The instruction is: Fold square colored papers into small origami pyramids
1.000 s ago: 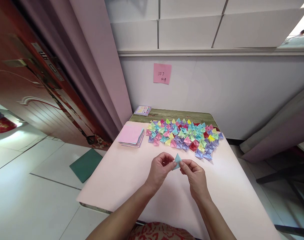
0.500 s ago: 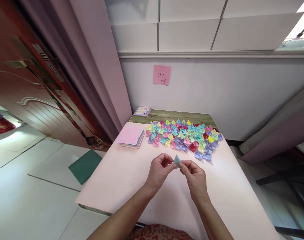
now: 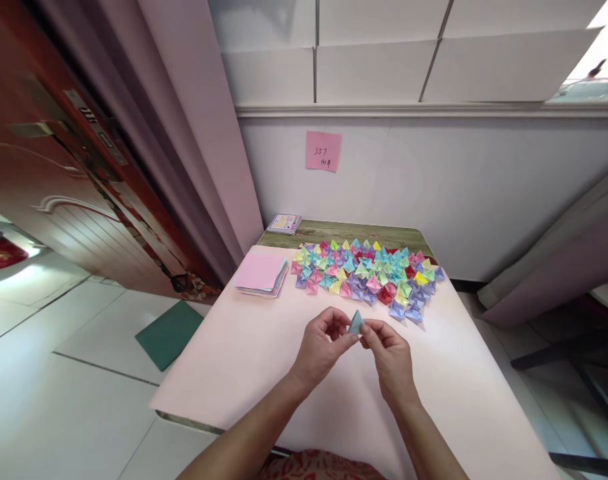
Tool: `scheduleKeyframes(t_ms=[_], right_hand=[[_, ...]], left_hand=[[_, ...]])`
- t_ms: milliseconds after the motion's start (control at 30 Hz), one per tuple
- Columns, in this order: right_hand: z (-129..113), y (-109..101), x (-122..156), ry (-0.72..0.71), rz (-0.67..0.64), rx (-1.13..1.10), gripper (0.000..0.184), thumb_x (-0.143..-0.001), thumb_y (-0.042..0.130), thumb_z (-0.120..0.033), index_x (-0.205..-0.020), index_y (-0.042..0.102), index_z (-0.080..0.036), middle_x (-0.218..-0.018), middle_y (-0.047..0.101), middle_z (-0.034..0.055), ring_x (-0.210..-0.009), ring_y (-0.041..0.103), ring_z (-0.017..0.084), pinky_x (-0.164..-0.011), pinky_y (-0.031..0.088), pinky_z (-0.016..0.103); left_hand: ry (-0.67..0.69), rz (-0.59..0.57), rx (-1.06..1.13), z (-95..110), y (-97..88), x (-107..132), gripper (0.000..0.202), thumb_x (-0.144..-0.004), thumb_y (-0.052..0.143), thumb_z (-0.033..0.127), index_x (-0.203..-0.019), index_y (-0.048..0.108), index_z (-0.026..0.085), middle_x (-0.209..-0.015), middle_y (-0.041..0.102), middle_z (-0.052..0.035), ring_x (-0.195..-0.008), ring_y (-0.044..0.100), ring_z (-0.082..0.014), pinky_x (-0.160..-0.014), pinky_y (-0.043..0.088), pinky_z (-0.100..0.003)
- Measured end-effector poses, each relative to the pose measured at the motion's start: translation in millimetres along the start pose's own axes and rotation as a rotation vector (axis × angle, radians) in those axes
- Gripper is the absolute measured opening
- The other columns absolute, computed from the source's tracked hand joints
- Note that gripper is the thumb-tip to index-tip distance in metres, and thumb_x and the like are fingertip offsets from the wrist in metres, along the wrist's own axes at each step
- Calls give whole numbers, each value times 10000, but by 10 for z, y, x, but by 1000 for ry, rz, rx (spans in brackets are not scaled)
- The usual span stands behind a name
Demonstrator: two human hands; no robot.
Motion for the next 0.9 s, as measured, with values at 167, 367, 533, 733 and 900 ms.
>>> scheduleKeyframes(t_ms=[167,367,533,733,900], right_hand=[[113,31,-19,78,-23,-91,306,-719,746,-454,-863,718,-186,-645,581,-2,-608,486,131,-597,420,264],[84,19,-10,50,-6,-38,313,-709,746,-474,-840,721,-190,-652,590,2,-606,490,137,-592,425,269],[-103,-22,44,-105,20,142,251,-775,694,-442,-858,724,-207,-723,645,18,-664,549,160,-639,467,288],[-484,2,204,-435,127,413,161,-835,639,-354,-858,728,-223,-796,685,42,-695,588,175,-651,468,292],[-462,-14,194,-397,155,409,169,-851,623,-356,-881,720,-221,-825,691,40,-695,590,169,-679,471,290]], left_hand=[[46,45,-66,98,-53,14,196,-732,718,306,-826,598,182,-660,502,32,-636,445,-111,-635,390,-238],[13,47,-68,43,-70,6,205,-718,730,329,-813,628,179,-654,503,24,-638,439,-115,-628,383,-238],[-96,5,83,-124,-36,-39,266,-681,768,364,-767,607,170,-610,464,47,-580,405,-89,-572,341,-222],[-176,-34,124,-270,-9,-76,246,-734,720,391,-813,625,178,-551,452,55,-527,400,-90,-525,331,-220],[197,33,-286,162,-25,8,134,-822,637,327,-857,689,208,-659,550,1,-612,458,-124,-610,390,-257]])
Point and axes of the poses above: each hand's wrist, its own x-axis away from the middle knuckle, its own y-axis out of the palm, z = x × y, the point moved 10 cm from there along -x, towards the middle knuckle
